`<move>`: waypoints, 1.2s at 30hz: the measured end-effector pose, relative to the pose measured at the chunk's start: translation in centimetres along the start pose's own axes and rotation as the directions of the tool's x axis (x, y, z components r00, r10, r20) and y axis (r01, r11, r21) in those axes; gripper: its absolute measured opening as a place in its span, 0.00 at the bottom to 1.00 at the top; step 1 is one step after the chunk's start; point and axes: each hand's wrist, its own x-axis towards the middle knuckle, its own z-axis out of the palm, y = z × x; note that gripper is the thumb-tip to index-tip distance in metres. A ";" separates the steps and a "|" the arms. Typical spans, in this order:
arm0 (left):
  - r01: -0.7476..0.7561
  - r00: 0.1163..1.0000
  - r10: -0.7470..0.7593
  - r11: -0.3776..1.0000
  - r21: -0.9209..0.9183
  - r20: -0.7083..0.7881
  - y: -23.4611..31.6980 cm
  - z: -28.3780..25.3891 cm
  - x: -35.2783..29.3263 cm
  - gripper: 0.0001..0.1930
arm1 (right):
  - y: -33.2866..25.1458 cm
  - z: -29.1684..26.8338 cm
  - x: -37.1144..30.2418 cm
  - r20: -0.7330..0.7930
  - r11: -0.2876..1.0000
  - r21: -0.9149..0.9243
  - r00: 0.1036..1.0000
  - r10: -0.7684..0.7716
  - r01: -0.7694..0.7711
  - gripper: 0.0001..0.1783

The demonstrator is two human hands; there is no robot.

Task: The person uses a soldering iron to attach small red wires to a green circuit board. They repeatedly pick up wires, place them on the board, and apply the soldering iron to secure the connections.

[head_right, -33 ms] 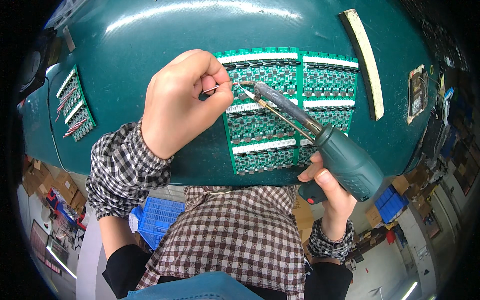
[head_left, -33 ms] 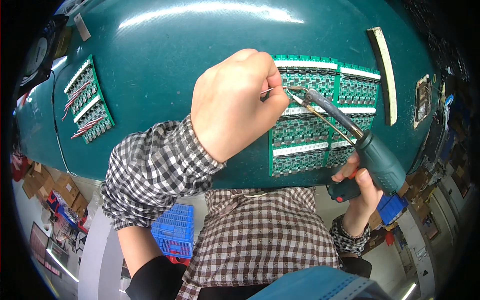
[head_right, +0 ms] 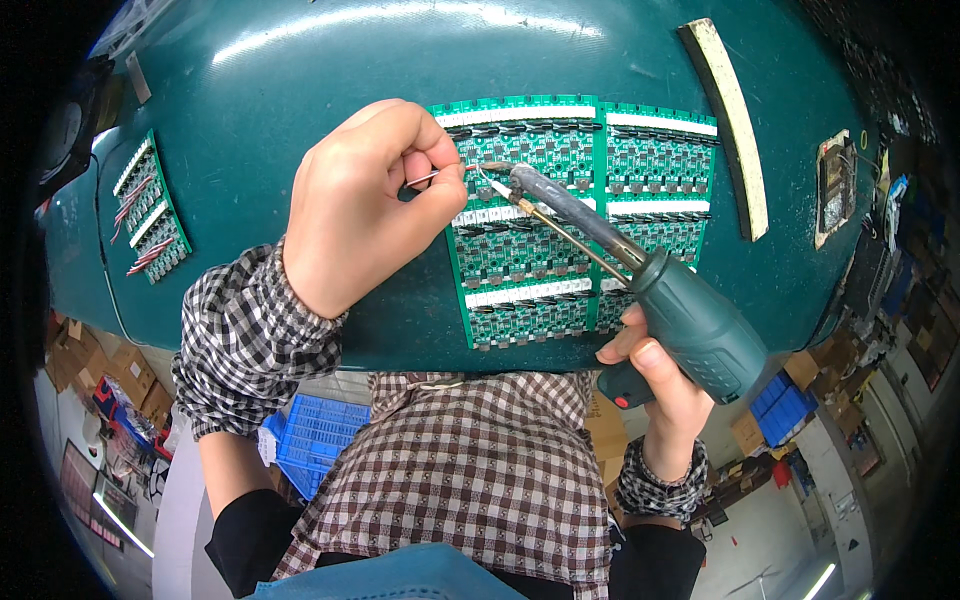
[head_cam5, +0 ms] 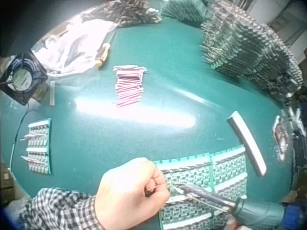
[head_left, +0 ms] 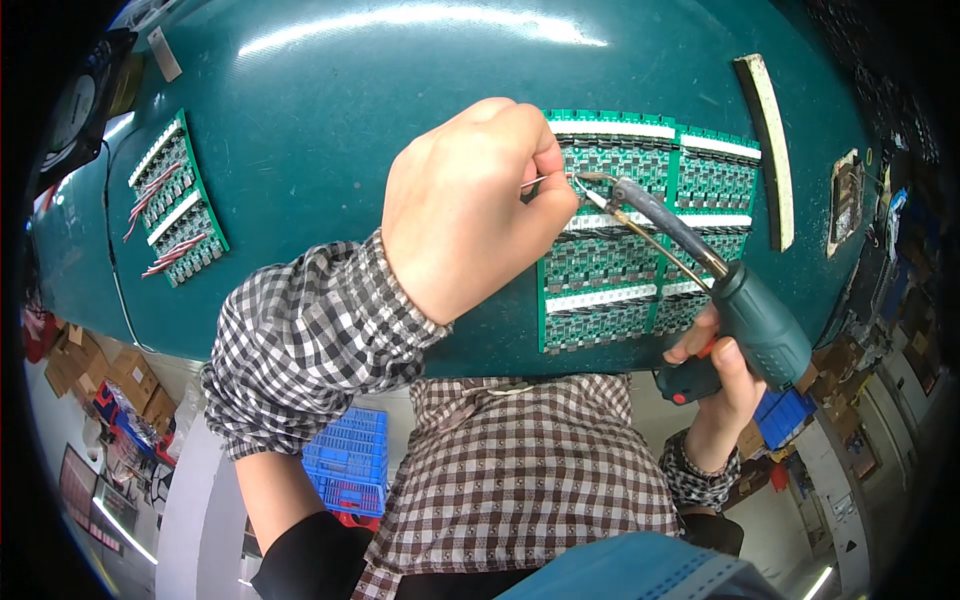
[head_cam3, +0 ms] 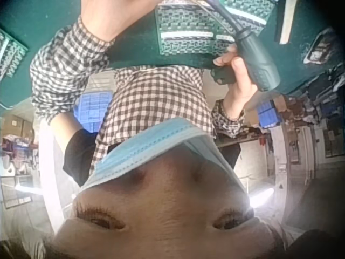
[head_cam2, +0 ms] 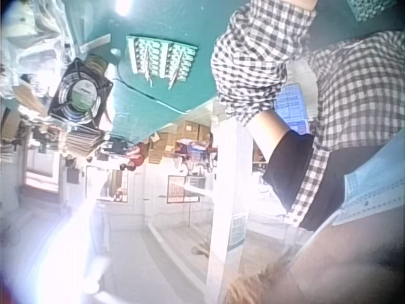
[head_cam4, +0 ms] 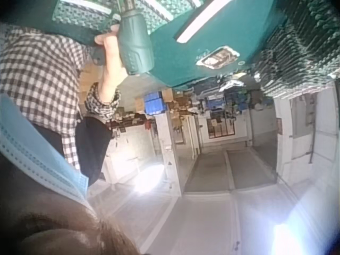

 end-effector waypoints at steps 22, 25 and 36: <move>0.002 1.000 -0.002 0.999 0.045 -0.003 0.1 0.0 -0.3 0.05 | -0.1 -0.2 -0.6 -0.015 0.996 -0.082 1.000 0.022 -0.023 0.26; 0.000 1.000 0.000 0.999 0.042 -0.007 0.0 0.1 -0.3 0.05 | 0.0 -0.3 -0.6 -0.001 0.996 -0.091 1.000 0.006 -0.006 0.26; -0.020 0.999 0.022 0.998 0.064 -0.024 0.1 0.3 -0.3 0.05 | 0.2 0.0 -0.5 0.008 0.992 -0.112 0.999 -0.049 0.050 0.26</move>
